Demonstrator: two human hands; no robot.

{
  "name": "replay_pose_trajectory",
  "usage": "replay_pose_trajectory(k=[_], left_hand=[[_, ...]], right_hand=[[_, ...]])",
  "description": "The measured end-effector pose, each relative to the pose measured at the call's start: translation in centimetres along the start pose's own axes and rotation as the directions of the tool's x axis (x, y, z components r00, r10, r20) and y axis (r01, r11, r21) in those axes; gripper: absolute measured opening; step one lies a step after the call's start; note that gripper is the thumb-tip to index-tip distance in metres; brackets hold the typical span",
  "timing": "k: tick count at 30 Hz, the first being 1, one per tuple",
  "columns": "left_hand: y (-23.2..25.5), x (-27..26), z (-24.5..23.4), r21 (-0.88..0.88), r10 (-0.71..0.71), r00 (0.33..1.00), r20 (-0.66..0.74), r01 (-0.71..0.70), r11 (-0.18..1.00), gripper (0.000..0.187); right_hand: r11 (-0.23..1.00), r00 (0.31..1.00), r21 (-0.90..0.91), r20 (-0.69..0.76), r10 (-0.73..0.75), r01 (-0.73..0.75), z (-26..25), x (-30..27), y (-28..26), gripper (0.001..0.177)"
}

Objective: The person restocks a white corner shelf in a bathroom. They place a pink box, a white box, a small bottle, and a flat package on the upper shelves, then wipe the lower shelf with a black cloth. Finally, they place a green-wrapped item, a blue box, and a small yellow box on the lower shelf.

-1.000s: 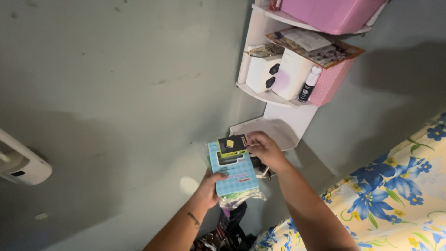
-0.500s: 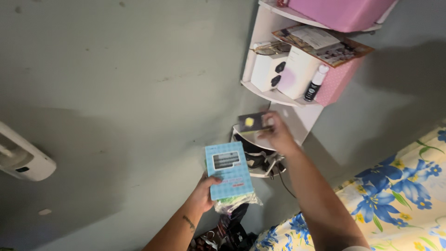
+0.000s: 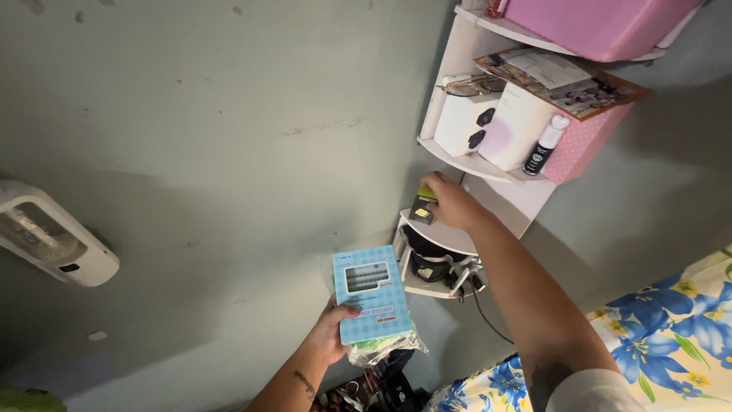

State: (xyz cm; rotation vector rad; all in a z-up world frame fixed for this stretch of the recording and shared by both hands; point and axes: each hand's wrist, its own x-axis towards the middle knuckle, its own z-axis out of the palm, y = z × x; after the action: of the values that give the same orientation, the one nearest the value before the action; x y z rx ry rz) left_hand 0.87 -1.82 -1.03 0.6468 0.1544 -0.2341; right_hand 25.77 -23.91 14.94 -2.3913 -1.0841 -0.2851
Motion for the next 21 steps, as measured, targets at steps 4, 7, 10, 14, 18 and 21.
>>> replay_pose_trajectory(k=[4, 7, 10, 14, 18, 21], left_hand=[[0.3, 0.1, 0.2, -0.004, 0.001, 0.999, -0.041, -0.001, 1.0, 0.089], [0.6, 0.3, 0.4, -0.003, -0.025, 0.997, -0.077, 0.025, 1.0, 0.088], [0.6, 0.5, 0.7, -0.026, 0.008, 1.0, -0.002, -0.009, 1.0, 0.087], [0.5, 1.0, 1.4, -0.016, 0.029, 0.999, 0.027, -0.029, 0.999, 0.085], [0.6, 1.1, 2.1, -0.014, 0.025, 0.998, 0.06, -0.024, 1.0, 0.084], [0.7, 1.2, 2.6, 0.005, 0.007, 0.997, 0.071, -0.007, 1.0, 0.084]], right_hand=[[0.988, 0.999, -0.151, -0.019, -0.043, 0.04, 0.1, 1.1, 0.2, 0.036], [0.987, 0.993, -0.121, -0.044, -0.11, 0.104, 0.8, 1.1, 1.0, 0.036], [0.972, 0.972, -0.16, -0.13, -0.194, 0.173, 1.9, 1.1, 1.7, 0.032], [0.97, 0.99, -0.229, -0.093, -0.101, 0.078, 2.8, 0.4, 2.4, 0.036], [0.959, 0.996, -0.283, -0.088, -0.015, -0.011, 3.5, 0.0, 2.6, 0.047], [0.956, 0.991, -0.27, -0.104, 0.086, -0.112, 4.0, 0.2, 2.4, 0.048]])
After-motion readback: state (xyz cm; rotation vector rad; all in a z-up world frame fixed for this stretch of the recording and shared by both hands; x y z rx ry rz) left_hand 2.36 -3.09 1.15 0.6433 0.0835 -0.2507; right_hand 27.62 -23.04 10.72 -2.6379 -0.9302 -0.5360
